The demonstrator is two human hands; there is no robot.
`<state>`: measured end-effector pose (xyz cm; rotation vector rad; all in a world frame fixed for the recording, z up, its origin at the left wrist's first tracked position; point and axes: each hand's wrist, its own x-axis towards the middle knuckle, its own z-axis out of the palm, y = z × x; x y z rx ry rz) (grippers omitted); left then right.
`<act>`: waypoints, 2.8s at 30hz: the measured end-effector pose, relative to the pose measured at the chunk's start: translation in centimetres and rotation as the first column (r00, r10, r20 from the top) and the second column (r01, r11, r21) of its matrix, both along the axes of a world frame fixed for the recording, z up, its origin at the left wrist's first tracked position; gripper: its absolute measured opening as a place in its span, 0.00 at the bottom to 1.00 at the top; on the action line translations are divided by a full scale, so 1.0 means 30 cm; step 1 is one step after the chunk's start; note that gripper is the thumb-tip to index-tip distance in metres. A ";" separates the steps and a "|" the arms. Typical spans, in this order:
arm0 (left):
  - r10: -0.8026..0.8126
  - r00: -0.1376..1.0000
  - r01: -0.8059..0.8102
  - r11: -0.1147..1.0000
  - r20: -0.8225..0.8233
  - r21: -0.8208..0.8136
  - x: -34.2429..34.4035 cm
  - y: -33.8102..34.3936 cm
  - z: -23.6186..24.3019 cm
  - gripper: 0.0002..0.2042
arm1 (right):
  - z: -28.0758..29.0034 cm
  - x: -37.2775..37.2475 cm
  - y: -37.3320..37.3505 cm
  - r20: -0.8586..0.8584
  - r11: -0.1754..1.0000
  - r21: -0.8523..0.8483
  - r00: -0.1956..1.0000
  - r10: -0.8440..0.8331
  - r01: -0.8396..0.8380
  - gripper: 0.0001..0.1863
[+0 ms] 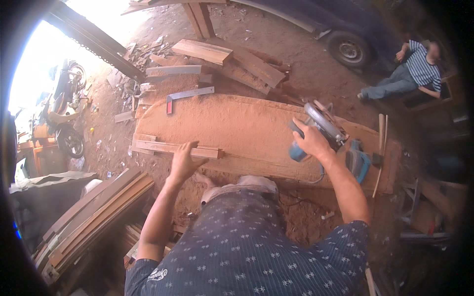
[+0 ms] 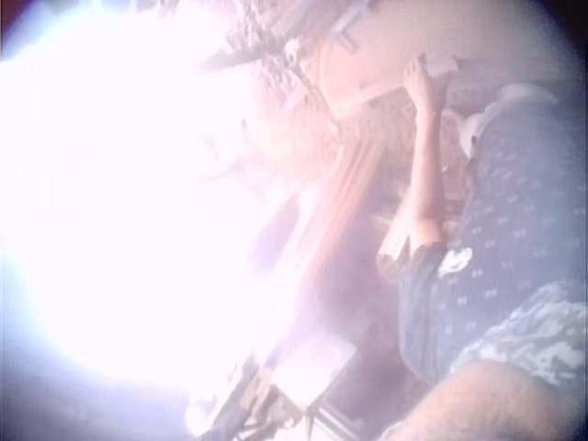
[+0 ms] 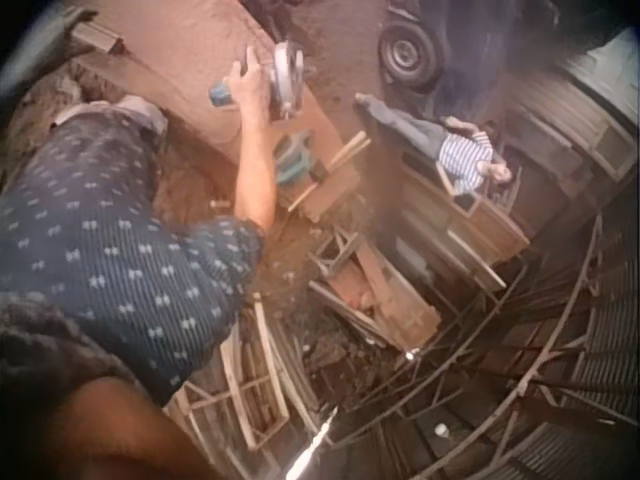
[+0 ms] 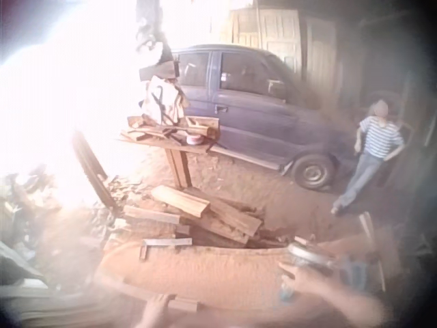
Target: The person measures a piece of wood with a try square and marks it. They then use a circular saw to cut the wood along the marked line. The person repeats the measuring and cutting process on another piece of wood.
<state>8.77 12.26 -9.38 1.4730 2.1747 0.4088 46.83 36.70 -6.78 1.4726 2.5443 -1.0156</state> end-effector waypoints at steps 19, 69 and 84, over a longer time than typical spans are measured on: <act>-0.205 0.943 0.143 0.961 -0.264 -0.237 -0.067 0.038 -0.139 0.27 | -0.840 0.190 -0.178 0.461 0.942 -0.191 0.821 0.336 -0.278 0.11; 0.615 0.356 -0.529 0.753 0.703 -0.391 0.458 -0.070 -0.538 0.27 | -0.810 -0.285 -0.215 -0.077 0.971 -0.082 0.973 0.218 -0.224 0.12; 0.637 -0.197 -0.272 0.695 0.746 -0.665 0.527 0.383 -0.364 0.53 | -0.512 -0.214 -0.311 -0.159 0.153 -0.987 0.505 -0.848 -0.053 0.25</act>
